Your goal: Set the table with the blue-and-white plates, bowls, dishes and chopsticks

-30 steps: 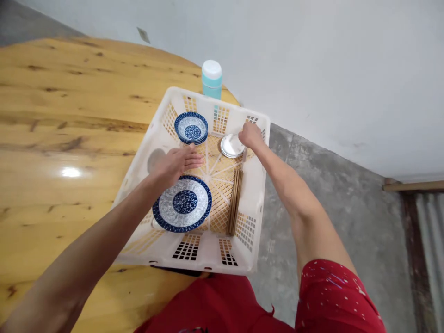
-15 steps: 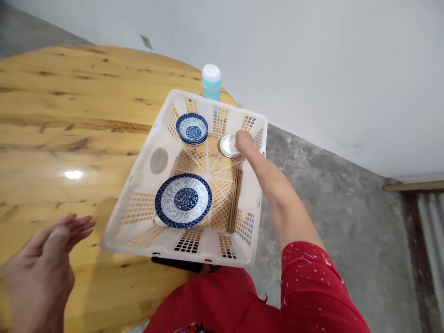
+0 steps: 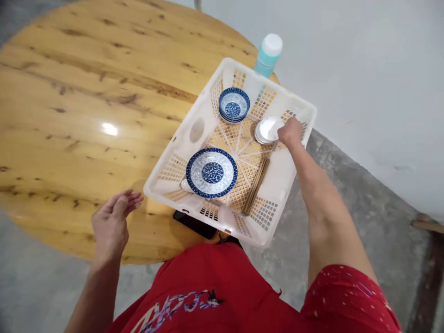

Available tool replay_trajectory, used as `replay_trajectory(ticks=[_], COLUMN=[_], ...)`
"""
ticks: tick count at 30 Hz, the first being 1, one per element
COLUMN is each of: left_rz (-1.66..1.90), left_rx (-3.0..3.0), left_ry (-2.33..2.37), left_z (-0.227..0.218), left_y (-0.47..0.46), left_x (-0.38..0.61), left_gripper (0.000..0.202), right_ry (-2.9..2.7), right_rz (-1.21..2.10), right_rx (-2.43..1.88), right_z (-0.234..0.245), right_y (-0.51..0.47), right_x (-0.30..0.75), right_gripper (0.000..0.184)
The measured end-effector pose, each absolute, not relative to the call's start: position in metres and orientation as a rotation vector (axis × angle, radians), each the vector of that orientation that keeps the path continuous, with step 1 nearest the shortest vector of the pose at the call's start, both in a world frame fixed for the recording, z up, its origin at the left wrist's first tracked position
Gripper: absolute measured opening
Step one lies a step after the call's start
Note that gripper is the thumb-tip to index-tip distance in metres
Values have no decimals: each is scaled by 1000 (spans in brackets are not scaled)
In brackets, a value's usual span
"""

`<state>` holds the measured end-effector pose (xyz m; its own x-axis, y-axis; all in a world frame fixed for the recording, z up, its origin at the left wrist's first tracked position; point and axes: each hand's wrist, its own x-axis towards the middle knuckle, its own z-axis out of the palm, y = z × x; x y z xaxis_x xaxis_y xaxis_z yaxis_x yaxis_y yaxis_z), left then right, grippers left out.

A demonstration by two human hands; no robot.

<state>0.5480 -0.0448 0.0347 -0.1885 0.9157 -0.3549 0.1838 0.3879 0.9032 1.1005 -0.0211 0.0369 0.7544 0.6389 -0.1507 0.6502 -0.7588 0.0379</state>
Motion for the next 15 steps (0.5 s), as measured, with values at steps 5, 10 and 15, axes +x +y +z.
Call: replay_trajectory(ticks=[5, 10, 15], left_rz=[866, 798, 783], left_rx=[976, 1001, 883], left_ry=[1576, 1542, 1620], left_z=[35, 35, 29], left_y=[-41, -49, -65], left_x=[550, 547, 540], left_gripper=[35, 35, 32], right_ry=[906, 860, 794], right_rz=[-229, -276, -379], right_rx=[3005, 3071, 3154], right_z=[47, 36, 24], right_y=[-28, -25, -21], right_x=[1083, 1080, 1084], right_gripper=[31, 26, 24])
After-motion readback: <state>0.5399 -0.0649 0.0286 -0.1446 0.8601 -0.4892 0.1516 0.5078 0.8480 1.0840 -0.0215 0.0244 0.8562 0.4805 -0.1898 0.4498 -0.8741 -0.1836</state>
